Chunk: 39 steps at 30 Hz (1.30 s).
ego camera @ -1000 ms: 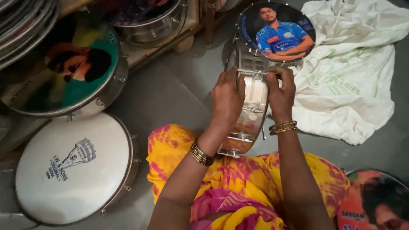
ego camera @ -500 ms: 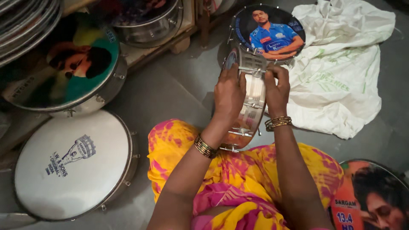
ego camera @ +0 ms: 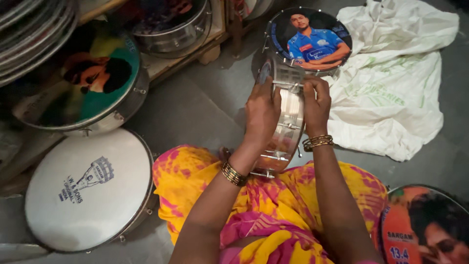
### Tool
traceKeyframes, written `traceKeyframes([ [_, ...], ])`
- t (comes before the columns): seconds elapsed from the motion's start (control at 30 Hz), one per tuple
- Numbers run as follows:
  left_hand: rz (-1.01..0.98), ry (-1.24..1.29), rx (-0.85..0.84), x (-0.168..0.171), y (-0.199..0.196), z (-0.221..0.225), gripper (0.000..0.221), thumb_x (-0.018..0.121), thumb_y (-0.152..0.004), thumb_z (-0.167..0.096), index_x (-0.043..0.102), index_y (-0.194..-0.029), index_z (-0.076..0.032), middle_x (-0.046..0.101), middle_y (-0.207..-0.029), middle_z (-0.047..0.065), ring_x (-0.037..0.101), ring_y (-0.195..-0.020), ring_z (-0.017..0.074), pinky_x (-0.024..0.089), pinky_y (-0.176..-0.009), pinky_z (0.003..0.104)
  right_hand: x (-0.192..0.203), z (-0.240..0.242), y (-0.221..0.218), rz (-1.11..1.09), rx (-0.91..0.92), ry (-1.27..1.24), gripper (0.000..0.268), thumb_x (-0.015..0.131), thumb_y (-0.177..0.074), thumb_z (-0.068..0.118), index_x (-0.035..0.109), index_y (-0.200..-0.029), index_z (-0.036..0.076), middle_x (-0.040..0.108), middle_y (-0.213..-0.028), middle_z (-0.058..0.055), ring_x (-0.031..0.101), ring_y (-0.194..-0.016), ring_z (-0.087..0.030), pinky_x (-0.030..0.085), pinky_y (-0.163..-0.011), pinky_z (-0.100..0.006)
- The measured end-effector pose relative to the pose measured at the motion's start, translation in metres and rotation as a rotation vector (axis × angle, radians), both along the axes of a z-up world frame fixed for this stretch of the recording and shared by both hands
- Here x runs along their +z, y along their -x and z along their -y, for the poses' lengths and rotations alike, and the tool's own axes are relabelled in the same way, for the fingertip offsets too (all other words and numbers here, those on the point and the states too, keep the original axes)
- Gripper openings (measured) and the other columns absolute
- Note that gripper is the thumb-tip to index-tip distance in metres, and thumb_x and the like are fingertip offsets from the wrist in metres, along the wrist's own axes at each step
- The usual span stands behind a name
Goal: The person is fitting a metal rim onto a drum shell and inserting small screws into the lugs by hand.
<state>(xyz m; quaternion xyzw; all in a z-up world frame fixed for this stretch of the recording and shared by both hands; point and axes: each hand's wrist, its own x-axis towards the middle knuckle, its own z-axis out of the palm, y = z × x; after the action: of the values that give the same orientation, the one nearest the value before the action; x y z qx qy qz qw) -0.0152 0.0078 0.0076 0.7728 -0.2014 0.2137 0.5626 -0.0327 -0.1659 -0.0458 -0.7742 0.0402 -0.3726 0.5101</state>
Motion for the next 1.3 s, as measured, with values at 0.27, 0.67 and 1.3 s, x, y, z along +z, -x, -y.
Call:
traceKeyframes([
  [0.27, -0.006, 0.034, 0.017, 0.000, -0.001, -0.024, 0.037, 0.067, -0.095, -0.009, 0.063, -0.128, 0.005, 0.069, -0.106, 0.024, 0.069, -0.096, 0.0421, 0.055, -0.084, 0.046, 0.009, -0.025, -0.002, 0.000, -0.031, 0.099, 0.011, 0.062, -0.106, 0.008, 0.068, -0.112, 0.001, 0.068, -0.122, -0.009, 0.062, -0.113, -0.017, 0.049, -0.100, -0.030],
  [0.67, -0.135, 0.031, -0.035, 0.003, 0.001, -0.051, 0.040, 0.064, -0.100, -0.012, 0.059, -0.136, 0.006, 0.066, -0.131, 0.028, 0.066, -0.122, 0.0416, 0.056, -0.099, 0.041, 0.031, -0.054, 0.024, -0.023, 0.005, 0.251, 0.065, 0.021, -0.117, 0.047, 0.071, -0.118, 0.005, 0.066, -0.134, -0.009, 0.057, -0.134, -0.026, 0.039, -0.121, -0.039],
  [1.3, -0.126, 0.013, -0.073, -0.004, -0.001, -0.052, 0.042, 0.064, -0.102, -0.013, 0.058, -0.138, 0.006, 0.065, -0.136, 0.028, 0.067, -0.125, 0.0402, 0.056, -0.103, 0.039, 0.032, -0.043, 0.032, -0.051, 0.018, 0.277, 0.079, 0.018, -0.111, 0.064, 0.058, -0.144, 0.005, 0.043, -0.162, -0.012, 0.042, -0.150, -0.029, 0.031, -0.129, -0.047],
])
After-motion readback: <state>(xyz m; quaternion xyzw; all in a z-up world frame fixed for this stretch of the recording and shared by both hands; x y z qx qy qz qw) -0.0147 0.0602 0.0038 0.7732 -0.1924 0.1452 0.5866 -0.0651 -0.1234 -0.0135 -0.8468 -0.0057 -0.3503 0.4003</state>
